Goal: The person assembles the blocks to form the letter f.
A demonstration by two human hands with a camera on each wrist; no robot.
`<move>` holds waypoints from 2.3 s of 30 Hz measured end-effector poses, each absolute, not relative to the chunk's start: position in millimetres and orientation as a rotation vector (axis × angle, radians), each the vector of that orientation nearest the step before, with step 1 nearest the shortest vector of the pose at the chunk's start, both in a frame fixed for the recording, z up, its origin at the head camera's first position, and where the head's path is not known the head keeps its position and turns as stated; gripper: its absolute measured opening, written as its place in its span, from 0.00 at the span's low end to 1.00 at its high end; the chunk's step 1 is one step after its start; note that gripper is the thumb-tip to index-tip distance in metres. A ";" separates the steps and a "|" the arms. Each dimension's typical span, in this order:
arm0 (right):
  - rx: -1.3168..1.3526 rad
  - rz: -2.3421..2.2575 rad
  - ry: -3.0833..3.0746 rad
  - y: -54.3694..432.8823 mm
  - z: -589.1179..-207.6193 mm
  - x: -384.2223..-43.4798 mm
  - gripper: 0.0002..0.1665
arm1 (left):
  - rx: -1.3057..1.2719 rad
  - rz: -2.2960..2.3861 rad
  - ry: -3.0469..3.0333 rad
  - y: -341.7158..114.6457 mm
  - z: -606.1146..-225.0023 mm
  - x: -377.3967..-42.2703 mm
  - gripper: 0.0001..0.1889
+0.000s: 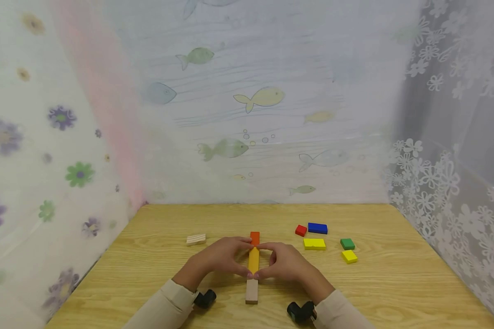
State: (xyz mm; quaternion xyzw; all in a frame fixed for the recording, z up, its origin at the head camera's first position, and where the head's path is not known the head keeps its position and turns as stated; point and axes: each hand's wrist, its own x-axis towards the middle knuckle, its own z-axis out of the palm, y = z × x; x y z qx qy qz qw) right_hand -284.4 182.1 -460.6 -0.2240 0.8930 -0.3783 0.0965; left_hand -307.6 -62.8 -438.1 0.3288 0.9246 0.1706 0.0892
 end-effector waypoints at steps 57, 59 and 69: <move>-0.453 -1.147 2.971 299.4 -441.4 -303.0 0.29 | 0.957 0.474 2.759 -60.8 -436.3 -303.7 0.43; -0.445 -1.120 2.972 302.1 -442.3 -303.0 0.28 | 0.956 0.471 2.764 -60.9 -435.7 -303.2 0.43; -0.429 -1.050 2.967 308.9 -454.4 -309.6 0.27 | 0.946 0.473 2.759 -60.9 -434.4 -302.9 0.44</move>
